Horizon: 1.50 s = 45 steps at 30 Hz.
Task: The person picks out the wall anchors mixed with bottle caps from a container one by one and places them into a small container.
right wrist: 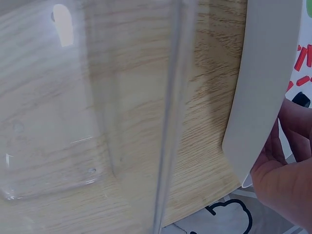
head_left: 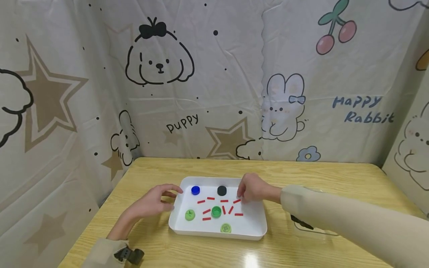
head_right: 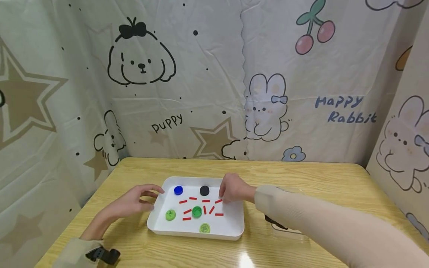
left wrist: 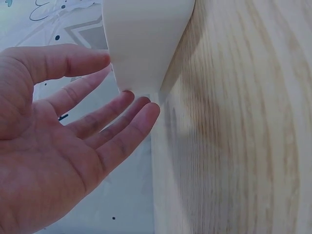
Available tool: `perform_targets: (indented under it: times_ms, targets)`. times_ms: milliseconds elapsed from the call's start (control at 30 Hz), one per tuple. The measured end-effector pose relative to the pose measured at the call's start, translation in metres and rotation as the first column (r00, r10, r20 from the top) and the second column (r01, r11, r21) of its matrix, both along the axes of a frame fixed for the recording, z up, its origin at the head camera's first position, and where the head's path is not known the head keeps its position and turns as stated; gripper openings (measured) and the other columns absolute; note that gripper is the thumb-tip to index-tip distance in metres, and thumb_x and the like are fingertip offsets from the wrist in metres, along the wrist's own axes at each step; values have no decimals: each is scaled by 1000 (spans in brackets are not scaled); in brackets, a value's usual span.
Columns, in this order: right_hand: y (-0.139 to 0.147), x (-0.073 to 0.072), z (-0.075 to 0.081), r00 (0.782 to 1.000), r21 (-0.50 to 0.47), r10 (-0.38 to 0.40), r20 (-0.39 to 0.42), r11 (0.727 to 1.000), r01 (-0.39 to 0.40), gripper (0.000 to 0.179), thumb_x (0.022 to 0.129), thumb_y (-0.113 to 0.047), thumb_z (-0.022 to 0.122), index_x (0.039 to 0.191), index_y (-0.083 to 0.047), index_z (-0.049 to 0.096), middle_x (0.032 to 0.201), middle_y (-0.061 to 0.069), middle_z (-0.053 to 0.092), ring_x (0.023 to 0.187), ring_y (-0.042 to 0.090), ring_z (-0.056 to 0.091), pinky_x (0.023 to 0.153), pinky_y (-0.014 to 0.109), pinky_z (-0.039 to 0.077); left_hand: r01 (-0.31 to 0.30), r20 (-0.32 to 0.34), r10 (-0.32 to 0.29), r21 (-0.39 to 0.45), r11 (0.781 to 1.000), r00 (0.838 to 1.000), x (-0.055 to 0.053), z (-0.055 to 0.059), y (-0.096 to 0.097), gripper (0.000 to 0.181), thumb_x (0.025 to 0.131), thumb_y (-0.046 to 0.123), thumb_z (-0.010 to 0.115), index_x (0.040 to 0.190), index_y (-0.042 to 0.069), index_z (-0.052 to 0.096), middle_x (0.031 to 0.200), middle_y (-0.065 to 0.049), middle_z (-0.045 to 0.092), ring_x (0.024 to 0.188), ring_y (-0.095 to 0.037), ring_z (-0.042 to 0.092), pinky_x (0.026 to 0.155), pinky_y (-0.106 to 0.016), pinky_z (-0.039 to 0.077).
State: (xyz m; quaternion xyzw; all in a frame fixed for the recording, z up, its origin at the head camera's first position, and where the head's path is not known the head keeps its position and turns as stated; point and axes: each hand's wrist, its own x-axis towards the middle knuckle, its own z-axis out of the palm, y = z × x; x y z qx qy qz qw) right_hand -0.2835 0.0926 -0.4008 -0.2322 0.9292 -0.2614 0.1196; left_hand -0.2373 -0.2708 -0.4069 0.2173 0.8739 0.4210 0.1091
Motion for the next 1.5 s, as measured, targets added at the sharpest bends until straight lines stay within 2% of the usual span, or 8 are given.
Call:
perform_targets:
  times_ms: [167, 433, 767, 1167, 1500]
  targets:
    - [-3, 0, -1, 999, -9, -26, 21, 1000, 26, 18, 82, 14, 80, 82, -5, 84, 80, 4, 76, 73, 16, 63, 70, 28, 58, -2, -1, 2, -9, 1000, 1000, -1, -1, 0, 43, 86, -6, 73, 129, -2, 66, 143, -26, 58, 124, -47, 61, 97, -55, 56]
    - [-8, 1, -4, 996, -20, -53, 66, 998, 54, 25, 82, 16, 77, 75, -7, 81, 70, 0, 70, 58, 13, 55, 52, 23, 46, -17, 28, 17, -4, 1000, 999, 0, -1, 0, 43, 87, -6, 73, 130, -1, 68, 143, -24, 59, 125, -45, 61, 98, -55, 55]
    - [-9, 1, -2, 979, -57, -118, 169, 990, 129, 25, 83, 16, 75, 78, -7, 81, 78, 5, 73, 58, 14, 57, 55, 23, 48, -15, 24, 15, -2, 1000, 1000, 1, 1, 2, 43, 88, -7, 73, 130, -1, 68, 143, -24, 60, 126, -46, 60, 100, -58, 53]
    - [-12, -1, -3, 976, -36, -122, 181, 991, 131, 23, 82, 14, 81, 76, -8, 81, 73, 2, 72, 56, 13, 54, 52, 22, 45, -23, 33, 23, -10, 1000, 999, 2, 2, 0, 46, 88, -4, 75, 133, -5, 66, 142, -25, 60, 125, -46, 61, 100, -56, 54]
    - [-12, -1, -1, 976, -22, -110, 186, 993, 116, 22, 84, 13, 79, 75, -7, 80, 74, 2, 72, 57, 14, 55, 53, 22, 46, -34, 51, 35, -15, 999, 998, 2, 0, -1, 52, 87, -2, 75, 138, -8, 63, 145, -27, 58, 125, -46, 61, 99, -53, 56]
